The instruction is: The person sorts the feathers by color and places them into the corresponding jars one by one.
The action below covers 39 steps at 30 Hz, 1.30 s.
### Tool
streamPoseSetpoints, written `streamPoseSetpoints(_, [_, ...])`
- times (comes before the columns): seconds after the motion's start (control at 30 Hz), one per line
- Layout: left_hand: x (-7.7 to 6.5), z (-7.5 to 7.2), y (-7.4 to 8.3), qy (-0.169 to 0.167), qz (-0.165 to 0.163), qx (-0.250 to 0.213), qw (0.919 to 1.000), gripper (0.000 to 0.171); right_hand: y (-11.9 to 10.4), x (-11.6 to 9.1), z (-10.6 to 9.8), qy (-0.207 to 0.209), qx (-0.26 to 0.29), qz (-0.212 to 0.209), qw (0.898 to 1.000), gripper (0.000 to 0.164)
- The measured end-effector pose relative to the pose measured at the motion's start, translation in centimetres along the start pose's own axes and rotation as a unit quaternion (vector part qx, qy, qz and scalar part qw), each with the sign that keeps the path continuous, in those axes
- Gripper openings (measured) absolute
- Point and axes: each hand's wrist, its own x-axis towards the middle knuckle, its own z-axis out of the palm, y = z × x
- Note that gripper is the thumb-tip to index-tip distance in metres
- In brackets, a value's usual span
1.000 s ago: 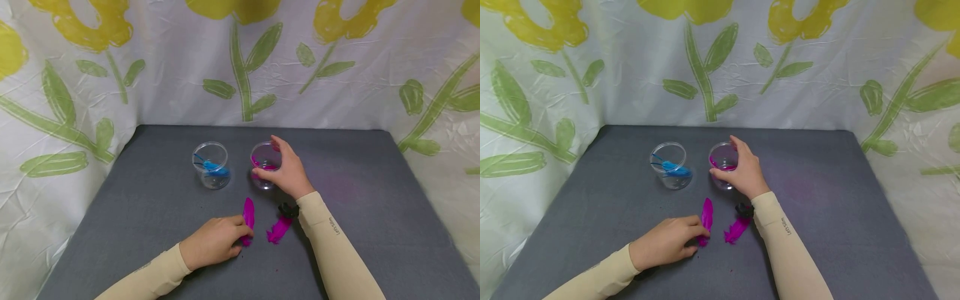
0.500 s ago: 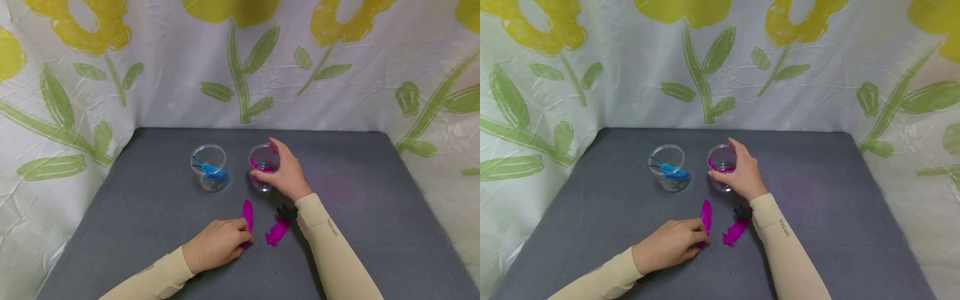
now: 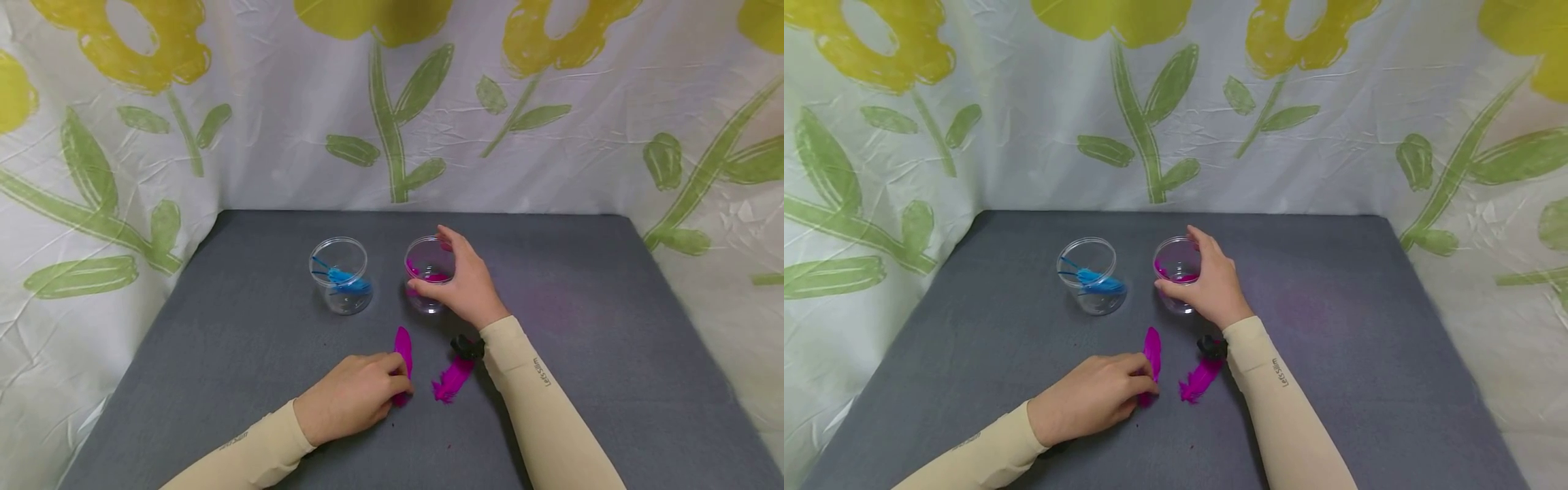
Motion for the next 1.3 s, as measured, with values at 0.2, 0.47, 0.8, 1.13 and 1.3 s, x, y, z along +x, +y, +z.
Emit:
streamPoseSetpoints(0.2, [0.11, 0.35, 0.06, 0.018, 0.021, 0.02, 0.9994, 0.016, 0.06, 0.04, 0.04, 0.001, -0.001, -0.001, 1.0, 0.112])
streamPoseSetpoints(0.47, [0.25, 0.4, 0.0, 0.01, 0.03, 0.04, 0.9987, 0.015, 0.03, 0.07, 0.03, 0.0, -0.002, 0.001, 1.0, 0.112])
streamPoseSetpoints(0.8, [0.23, 0.47, -0.05, 0.029, 0.044, 0.041, 0.9978, 0.018, 0.01, 0.13, -0.04, -0.001, -0.001, 0.001, 1.0, 0.112])
streamPoseSetpoints(1.13, [0.2, -0.02, -0.23, 0.033, 0.047, -0.014, 0.9982, 0.01, 0.09, 0.1, 0.09, 0.002, -0.001, -0.001, 1.0, 0.112])
streamPoseSetpoints(1.3, [0.39, -0.21, -0.34, 0.057, 0.046, -0.038, 0.9966, 0.012, 0.04, 0.09, 0.07, 0.002, 0.0, 0.0, 1.0, 0.112])
